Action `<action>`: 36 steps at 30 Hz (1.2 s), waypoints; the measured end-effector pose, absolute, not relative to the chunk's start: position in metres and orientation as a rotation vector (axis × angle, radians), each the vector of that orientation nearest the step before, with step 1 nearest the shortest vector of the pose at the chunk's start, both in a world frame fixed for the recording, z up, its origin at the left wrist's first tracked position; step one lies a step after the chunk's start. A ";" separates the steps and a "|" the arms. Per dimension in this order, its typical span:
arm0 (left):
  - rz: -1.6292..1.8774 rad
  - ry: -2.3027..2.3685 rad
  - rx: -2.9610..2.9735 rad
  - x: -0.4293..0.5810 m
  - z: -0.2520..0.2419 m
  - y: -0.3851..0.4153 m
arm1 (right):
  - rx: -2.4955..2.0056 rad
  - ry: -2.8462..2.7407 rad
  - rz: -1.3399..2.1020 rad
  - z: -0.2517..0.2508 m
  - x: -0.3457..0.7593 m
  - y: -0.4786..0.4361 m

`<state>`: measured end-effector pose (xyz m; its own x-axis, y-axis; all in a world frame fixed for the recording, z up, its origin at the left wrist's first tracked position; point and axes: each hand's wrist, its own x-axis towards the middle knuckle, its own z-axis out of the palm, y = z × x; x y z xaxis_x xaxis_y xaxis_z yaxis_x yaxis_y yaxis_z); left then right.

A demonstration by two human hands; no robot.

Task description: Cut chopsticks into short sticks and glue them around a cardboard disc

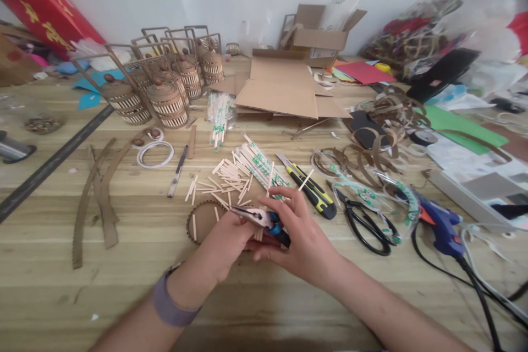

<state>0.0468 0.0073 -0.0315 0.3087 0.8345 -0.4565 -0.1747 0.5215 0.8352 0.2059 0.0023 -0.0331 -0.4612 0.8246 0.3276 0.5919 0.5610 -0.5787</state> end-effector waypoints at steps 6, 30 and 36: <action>0.826 1.017 0.822 0.052 -0.035 0.002 | -1.123 -2.212 0.376 -0.036 0.203 0.002; 0.631 1.025 0.866 0.034 -0.023 0.007 | -1.642 -1.779 1.918 0.020 0.260 -0.007; 0.567 0.957 0.874 0.039 -0.020 0.005 | -1.638 -1.705 1.961 0.019 0.246 -0.002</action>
<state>0.0389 0.0045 -0.0202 0.4780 0.7485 -0.4595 -0.0429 0.5425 0.8390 0.2462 -0.0020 0.0192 -0.4295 0.6361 -0.6410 0.5463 -0.3822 -0.7453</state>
